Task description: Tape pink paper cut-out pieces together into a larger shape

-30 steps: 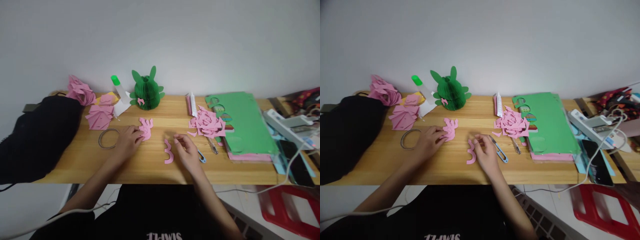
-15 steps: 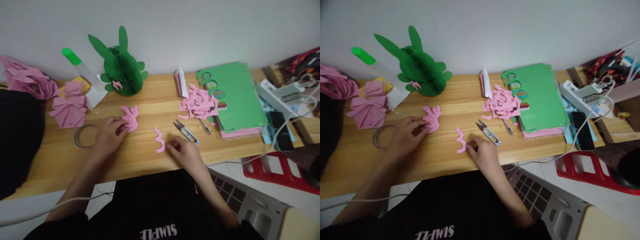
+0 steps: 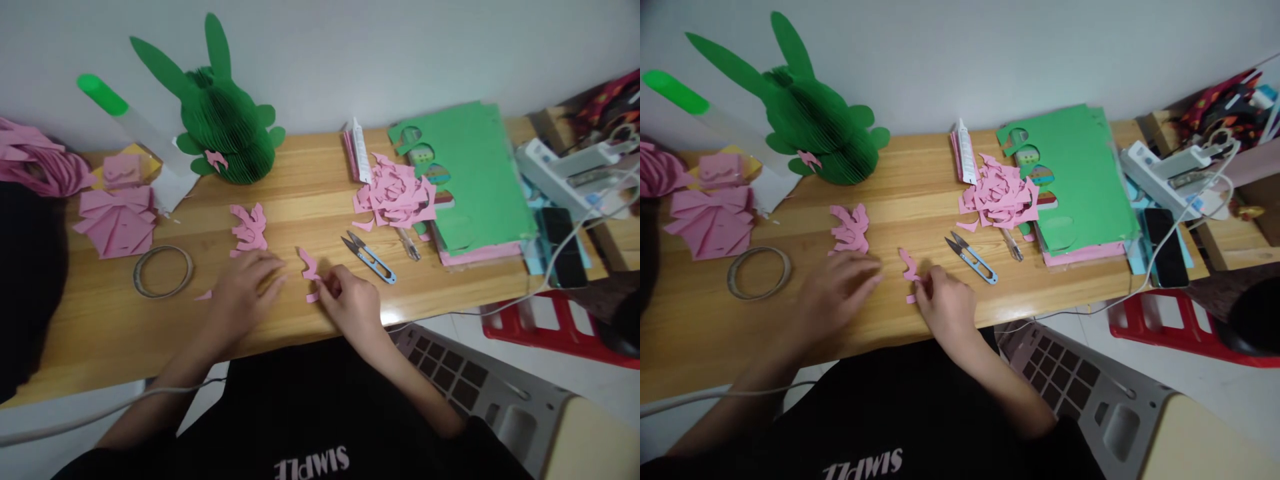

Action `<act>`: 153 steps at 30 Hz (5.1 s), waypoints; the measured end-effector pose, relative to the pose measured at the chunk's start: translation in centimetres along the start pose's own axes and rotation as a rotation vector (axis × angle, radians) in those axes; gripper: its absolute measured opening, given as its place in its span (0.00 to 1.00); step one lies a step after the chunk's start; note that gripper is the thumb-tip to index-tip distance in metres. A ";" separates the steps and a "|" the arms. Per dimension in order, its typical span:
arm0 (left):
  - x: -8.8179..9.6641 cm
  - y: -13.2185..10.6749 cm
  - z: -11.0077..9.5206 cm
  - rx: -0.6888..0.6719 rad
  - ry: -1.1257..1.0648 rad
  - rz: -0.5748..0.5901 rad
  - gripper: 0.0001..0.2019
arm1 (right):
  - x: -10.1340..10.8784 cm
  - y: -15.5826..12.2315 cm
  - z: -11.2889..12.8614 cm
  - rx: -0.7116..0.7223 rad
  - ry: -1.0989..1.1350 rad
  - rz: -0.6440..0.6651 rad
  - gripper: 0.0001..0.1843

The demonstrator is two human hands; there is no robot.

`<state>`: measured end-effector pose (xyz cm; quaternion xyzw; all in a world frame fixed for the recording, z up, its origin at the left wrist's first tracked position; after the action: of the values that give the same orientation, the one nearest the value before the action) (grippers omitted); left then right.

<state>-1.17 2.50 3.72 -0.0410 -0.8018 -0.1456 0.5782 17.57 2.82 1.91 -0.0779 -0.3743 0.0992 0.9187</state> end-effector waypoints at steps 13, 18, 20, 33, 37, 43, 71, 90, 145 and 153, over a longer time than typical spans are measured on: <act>-2.3 1.2 -2.6 0.289 -0.536 0.212 0.10 | 1.2 -0.8 0.6 0.366 0.399 -0.177 0.04; -2.7 1.5 -2.6 0.427 -0.808 0.231 0.13 | 1.9 -1.0 1.4 0.490 0.445 -0.159 0.03; -2.8 1.6 -2.8 0.453 -0.871 0.264 0.12 | 2.2 -1.0 1.6 0.486 0.492 -0.149 0.03; -0.3 2.0 -3.9 0.384 -0.900 0.329 0.12 | 2.9 -0.3 1.4 0.233 0.951 -0.042 0.10; 0.1 1.8 -4.2 0.327 -0.907 0.357 0.10 | 3.1 0.0 1.3 0.170 1.031 0.036 0.14; 0.4 1.4 -4.3 0.335 -0.961 0.444 0.17 | 3.3 0.5 1.1 0.129 1.080 0.058 0.17; -0.1 1.7 -5.6 0.372 -1.178 0.502 0.13 | 3.0 0.9 1.0 0.099 1.143 0.107 0.17; -0.3 1.9 -5.2 0.387 -1.129 0.517 0.11 | 2.8 1.1 0.9 0.125 1.166 0.114 0.03; 0.4 0.9 -4.9 0.225 -0.936 0.327 0.23 | 2.7 2.5 -1.0 -0.092 1.369 0.094 0.20; 0.6 0.9 -3.8 0.242 -1.065 0.344 0.20 | 2.8 2.4 -1.0 -0.060 1.366 0.093 0.20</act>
<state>2.32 2.22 5.52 -0.1720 -0.9753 0.0842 0.1104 19.89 5.72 2.55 -0.1645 0.2905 0.0567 0.9409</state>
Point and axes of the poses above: each hand's wrist, its own y-axis towards the middle knuckle, its own x-axis out of the back of the hand, z = x × y, the point moved 3 cm from there along y, towards the middle knuckle, and after that the axes turned 14 degrees about y, right-handed, at the moved point
